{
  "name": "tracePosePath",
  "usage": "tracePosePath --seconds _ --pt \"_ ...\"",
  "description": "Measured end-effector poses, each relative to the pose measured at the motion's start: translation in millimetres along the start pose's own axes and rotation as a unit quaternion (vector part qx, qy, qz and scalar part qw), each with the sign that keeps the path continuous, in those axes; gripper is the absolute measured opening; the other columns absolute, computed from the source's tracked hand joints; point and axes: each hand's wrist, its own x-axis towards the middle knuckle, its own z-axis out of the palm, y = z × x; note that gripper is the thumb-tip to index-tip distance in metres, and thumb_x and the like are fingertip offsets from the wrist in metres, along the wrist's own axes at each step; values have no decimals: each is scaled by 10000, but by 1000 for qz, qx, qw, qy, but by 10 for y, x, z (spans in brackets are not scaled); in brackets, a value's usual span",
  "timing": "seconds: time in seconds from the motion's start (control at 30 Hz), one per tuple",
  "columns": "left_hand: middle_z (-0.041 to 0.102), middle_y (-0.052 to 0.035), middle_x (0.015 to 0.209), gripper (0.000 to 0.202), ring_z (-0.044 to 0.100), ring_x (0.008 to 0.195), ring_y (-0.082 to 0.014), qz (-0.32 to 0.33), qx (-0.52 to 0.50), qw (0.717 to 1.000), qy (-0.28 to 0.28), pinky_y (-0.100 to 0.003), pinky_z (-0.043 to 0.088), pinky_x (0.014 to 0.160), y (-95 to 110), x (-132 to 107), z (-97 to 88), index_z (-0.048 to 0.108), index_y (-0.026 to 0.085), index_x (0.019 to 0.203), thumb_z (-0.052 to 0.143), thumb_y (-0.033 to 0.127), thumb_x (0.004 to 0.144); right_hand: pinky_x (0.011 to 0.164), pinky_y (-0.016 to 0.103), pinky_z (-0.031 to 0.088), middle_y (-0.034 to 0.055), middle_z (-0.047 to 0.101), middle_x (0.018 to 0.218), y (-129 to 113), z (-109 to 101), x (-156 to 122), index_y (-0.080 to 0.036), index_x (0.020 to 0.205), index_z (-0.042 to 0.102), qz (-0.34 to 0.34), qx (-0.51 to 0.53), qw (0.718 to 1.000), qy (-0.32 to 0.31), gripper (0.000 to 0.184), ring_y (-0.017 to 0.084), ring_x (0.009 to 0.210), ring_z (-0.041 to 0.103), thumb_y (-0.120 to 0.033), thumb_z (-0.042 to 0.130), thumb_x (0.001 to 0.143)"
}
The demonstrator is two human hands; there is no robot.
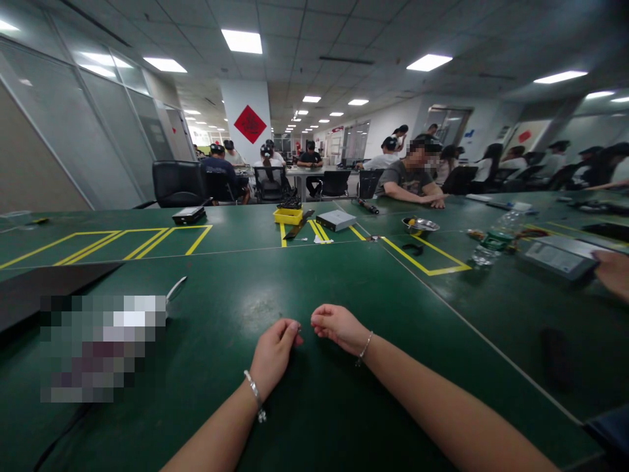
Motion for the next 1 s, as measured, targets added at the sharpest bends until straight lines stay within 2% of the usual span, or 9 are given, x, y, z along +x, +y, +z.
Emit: tracePosePath --seconds 0.1,0.2,0.33,0.5,0.8,1.0 --pt "619 3 677 290 559 637 -146 3 -10 1000 5 -254 415 617 -15 13 11 583 180 777 423 421 781 559 232 389 4 580 614 16 -24 11 -129 680 572 -3 9 1000 -7 295 70 532 501 -310 743 522" --pt "626 -3 730 254 568 667 -148 3 -15 1000 25 -260 423 631 -42 28 25 595 181 842 477 386 748 571 237 393 12 589 651 42 -36 17 -123 757 624 -12 14 1000 -19 304 65 541 490 -330 723 557" --pt "631 -16 822 224 581 775 -155 8 -39 998 42 -269 437 696 -66 33 36 576 181 884 530 307 705 595 236 398 7 584 678 68 -25 20 -126 814 630 -24 48 998 -29 313 64 568 494 -303 717 570" --pt "621 -11 811 218 572 710 -151 0 5 998 65 -282 442 664 -28 18 28 577 184 871 556 283 678 630 235 406 -12 587 672 69 23 -5 -139 722 598 -36 89 995 -31 285 70 592 521 -198 755 492" --pt "601 -15 784 132 551 741 -165 90 96 989 67 -289 433 654 -8 -10 41 601 205 802 541 263 699 715 288 425 2 626 659 109 145 -43 -138 658 610 -60 102 992 -31 279 118 652 577 -179 770 433" --pt "582 -14 755 124 538 704 -161 93 117 984 97 -280 425 623 -5 -13 44 590 199 769 538 297 714 767 309 418 20 650 699 176 275 -57 -144 678 645 -90 84 992 29 270 133 691 584 -205 767 445"
